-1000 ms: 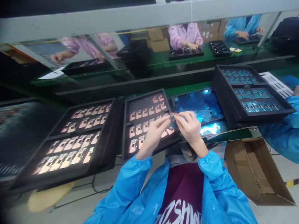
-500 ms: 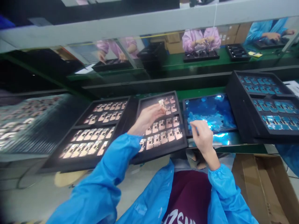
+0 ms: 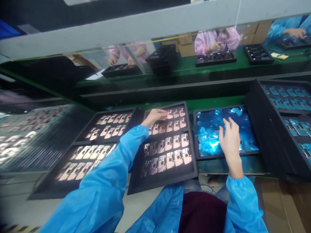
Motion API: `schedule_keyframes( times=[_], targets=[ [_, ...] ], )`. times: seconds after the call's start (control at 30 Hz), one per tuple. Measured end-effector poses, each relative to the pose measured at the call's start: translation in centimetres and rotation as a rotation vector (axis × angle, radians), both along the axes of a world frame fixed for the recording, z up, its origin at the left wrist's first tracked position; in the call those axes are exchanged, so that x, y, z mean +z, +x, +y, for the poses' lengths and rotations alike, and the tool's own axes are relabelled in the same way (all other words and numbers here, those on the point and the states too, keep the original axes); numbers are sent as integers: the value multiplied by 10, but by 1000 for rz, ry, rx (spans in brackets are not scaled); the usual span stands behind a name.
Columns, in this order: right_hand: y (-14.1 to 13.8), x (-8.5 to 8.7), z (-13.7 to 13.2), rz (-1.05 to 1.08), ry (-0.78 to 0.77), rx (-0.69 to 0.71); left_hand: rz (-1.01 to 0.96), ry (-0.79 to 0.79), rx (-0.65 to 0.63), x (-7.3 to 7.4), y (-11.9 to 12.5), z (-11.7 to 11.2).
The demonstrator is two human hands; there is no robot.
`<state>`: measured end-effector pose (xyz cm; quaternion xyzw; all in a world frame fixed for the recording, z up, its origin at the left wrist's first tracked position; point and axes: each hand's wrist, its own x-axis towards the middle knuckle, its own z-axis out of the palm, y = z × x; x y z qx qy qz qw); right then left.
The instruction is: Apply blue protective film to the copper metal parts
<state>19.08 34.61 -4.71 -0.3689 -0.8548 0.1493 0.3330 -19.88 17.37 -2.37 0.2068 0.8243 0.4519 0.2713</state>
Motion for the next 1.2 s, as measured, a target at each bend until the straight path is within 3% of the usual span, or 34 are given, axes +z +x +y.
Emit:
schedule_keyframes(
  times=[0.1,0.3,0.4,0.5,0.63,0.77,0.87,0.93,1.03,1.13,1.2],
  targets=[
    [6,5,-19,65,-42,75,92,-82,-39,3,-24,2],
    [7,15,-45,178,-140,101,678,-264,-252,9,-118,43],
    [3,16,-48,203,-130,96,639,-315,-390,-7,-156,71],
    [-4,13,-46,196,-112,99,572,-304,-553,-30,-167,93],
    [-16,7,-46,180,-118,109,498,-236,-760,-48,-155,118],
    [-23,5,-57,180,-169,71,350,-219,-624,-45,-144,134],
    [-18,8,-68,217,-166,74,352,-178,-505,-33,-136,137],
    [-10,13,-73,238,-149,94,374,-130,-411,-17,-127,130],
    [1,25,-79,276,-108,124,326,25,-250,20,-100,103],
    [-2,46,-85,348,-88,195,207,325,-173,64,-40,57],
    [-14,63,-93,417,-132,284,168,437,-233,88,18,24]
  ],
)
